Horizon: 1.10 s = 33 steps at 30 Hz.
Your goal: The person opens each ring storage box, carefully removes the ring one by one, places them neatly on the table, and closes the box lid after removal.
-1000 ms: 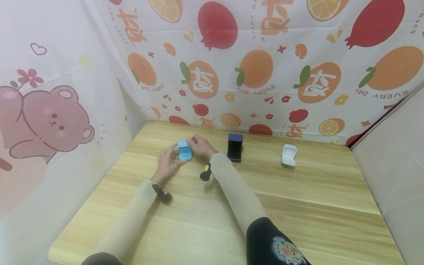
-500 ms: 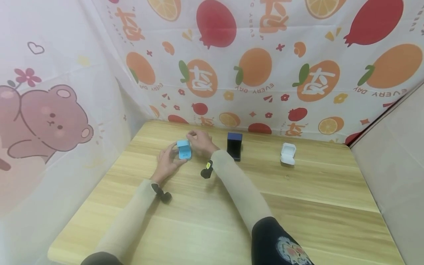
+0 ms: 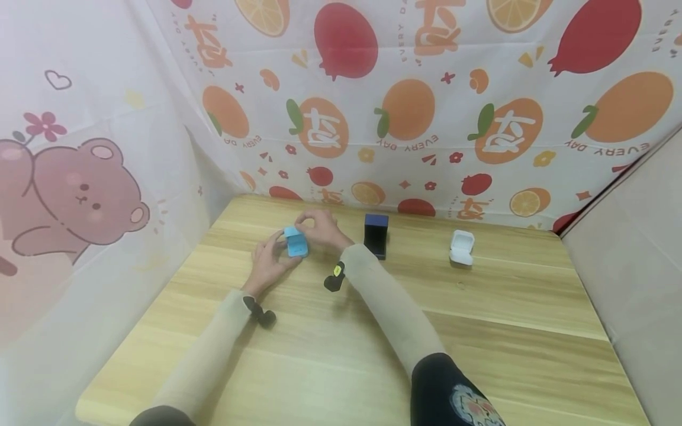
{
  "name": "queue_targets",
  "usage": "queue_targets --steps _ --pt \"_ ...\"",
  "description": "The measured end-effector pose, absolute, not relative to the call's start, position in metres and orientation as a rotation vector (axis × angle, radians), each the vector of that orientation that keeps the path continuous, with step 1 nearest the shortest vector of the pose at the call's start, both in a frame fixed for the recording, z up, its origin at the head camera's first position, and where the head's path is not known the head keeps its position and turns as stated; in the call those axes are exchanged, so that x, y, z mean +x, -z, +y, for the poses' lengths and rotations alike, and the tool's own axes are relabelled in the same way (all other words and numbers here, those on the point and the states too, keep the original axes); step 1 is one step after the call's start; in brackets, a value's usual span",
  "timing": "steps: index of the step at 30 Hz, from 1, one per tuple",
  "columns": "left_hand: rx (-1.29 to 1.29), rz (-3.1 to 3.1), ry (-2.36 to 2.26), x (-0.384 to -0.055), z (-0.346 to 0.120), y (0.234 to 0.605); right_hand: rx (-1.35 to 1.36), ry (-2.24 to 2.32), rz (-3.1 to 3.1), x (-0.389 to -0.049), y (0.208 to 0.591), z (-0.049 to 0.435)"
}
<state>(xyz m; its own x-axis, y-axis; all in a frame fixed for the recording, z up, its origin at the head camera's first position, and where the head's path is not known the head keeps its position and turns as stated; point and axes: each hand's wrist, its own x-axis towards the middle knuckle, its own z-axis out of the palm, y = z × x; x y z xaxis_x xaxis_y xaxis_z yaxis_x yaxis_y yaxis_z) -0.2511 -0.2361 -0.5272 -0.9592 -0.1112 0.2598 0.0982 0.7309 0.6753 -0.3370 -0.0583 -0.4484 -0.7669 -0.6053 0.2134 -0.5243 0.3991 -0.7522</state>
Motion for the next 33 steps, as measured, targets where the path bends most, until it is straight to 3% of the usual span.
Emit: queue_targets --steps 12,22,33 --pt "0.062 -2.708 1.055 -0.251 -0.237 0.528 -1.065 1.323 2.586 -0.335 0.466 -0.055" --pt "0.046 -2.717 1.017 -0.251 -0.238 0.527 -0.861 1.263 2.572 -0.334 0.478 -0.053" --pt "0.041 -2.712 1.014 -0.251 -0.238 0.529 -0.833 1.25 2.586 -0.331 0.488 -0.059"
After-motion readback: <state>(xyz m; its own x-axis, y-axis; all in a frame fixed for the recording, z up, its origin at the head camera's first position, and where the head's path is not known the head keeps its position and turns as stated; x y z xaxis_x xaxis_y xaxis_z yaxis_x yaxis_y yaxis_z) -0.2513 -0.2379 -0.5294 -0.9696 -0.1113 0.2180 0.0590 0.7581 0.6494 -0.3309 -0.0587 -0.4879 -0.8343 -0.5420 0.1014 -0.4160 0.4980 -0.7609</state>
